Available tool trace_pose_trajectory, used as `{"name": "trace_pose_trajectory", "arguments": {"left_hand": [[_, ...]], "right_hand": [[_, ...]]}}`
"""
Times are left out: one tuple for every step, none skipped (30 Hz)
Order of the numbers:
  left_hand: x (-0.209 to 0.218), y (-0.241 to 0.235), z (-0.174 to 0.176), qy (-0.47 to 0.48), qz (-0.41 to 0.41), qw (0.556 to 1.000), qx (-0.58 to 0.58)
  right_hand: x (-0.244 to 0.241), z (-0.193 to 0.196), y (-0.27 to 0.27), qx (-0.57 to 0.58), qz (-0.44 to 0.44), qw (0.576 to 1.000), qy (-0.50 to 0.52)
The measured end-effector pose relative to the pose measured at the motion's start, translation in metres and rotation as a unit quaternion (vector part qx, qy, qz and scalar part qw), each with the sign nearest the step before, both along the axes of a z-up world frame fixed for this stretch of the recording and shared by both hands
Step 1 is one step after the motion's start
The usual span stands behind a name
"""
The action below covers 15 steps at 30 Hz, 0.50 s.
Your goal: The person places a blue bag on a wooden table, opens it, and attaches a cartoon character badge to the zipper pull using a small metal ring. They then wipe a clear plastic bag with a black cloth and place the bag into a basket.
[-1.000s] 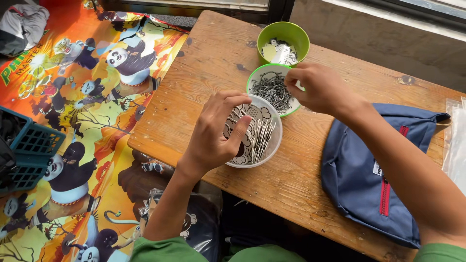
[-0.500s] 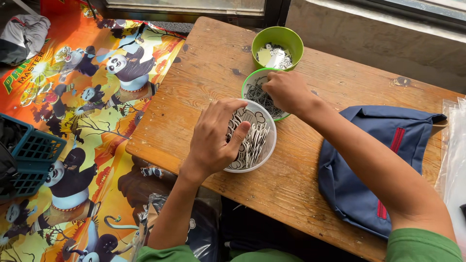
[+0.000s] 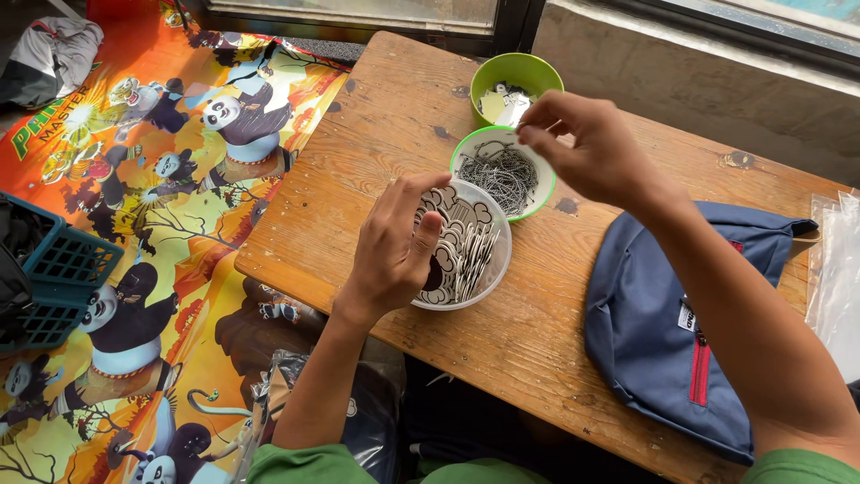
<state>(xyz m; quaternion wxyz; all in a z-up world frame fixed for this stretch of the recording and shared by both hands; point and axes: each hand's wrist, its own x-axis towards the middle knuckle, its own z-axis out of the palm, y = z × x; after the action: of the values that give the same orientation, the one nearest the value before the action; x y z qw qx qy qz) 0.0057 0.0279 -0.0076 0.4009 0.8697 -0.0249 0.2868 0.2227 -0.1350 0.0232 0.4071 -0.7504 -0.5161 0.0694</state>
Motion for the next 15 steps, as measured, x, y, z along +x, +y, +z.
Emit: {"name": "trace_pose_trajectory", "arguments": {"left_hand": [[-0.003,-0.001,0.004,0.004,-0.002,1.000,-0.003],[-0.004,-0.001,0.004,0.004,0.002,1.000,-0.003],[-0.004,-0.001,0.003,-0.004,-0.002,1.000,-0.021],[-0.005,-0.001,0.003,-0.012,-0.006,0.999,-0.038],[-0.004,0.000,-0.001,-0.012,-0.001,0.999,-0.038],[-0.003,0.001,-0.005,-0.047,-0.011,0.996,-0.076],[-0.002,0.002,-0.009,-0.081,-0.020,0.990,-0.112],[-0.002,0.002,-0.011,-0.082,-0.016,0.990,-0.112],[-0.002,0.001,-0.014,-0.115,-0.014,0.985,-0.129],[-0.002,-0.001,-0.016,-0.149,-0.012,0.978,-0.146],[-0.002,-0.001,-0.017,-0.148,-0.009,0.978,-0.144],[-0.002,-0.001,-0.019,-0.178,-0.002,0.972,-0.153],[-0.003,-0.001,-0.021,-0.207,0.005,0.965,-0.162],[-0.003,-0.001,-0.022,-0.207,0.009,0.965,-0.161],[-0.003,-0.001,-0.023,-0.232,0.023,0.962,-0.143]], "right_hand": [[-0.009,0.014,-0.001,-0.010,-0.026,0.996,0.087],[-0.010,0.016,-0.001,-0.011,-0.023,0.996,0.087],[-0.012,0.019,-0.001,0.009,-0.011,0.988,0.151],[-0.013,0.021,-0.001,0.028,0.002,0.977,0.214],[-0.020,0.015,0.001,0.027,0.006,0.976,0.214],[-0.027,0.009,0.003,0.003,0.020,0.973,0.231],[-0.034,0.002,0.005,-0.022,0.034,0.968,0.247],[-0.050,0.011,0.010,-0.022,0.039,0.968,0.247],[-0.067,0.020,0.014,-0.099,0.039,0.981,0.163],[-0.083,0.029,0.018,-0.174,0.039,0.981,0.077],[-0.089,0.024,0.021,-0.174,0.043,0.981,0.078],[-0.095,0.020,0.024,-0.177,0.045,0.983,0.034],[-0.101,0.015,0.026,-0.180,0.048,0.982,-0.010],[-0.104,0.014,0.027,-0.179,0.052,0.982,-0.010],[-0.106,0.013,0.029,-0.173,0.043,0.983,-0.034]]}}
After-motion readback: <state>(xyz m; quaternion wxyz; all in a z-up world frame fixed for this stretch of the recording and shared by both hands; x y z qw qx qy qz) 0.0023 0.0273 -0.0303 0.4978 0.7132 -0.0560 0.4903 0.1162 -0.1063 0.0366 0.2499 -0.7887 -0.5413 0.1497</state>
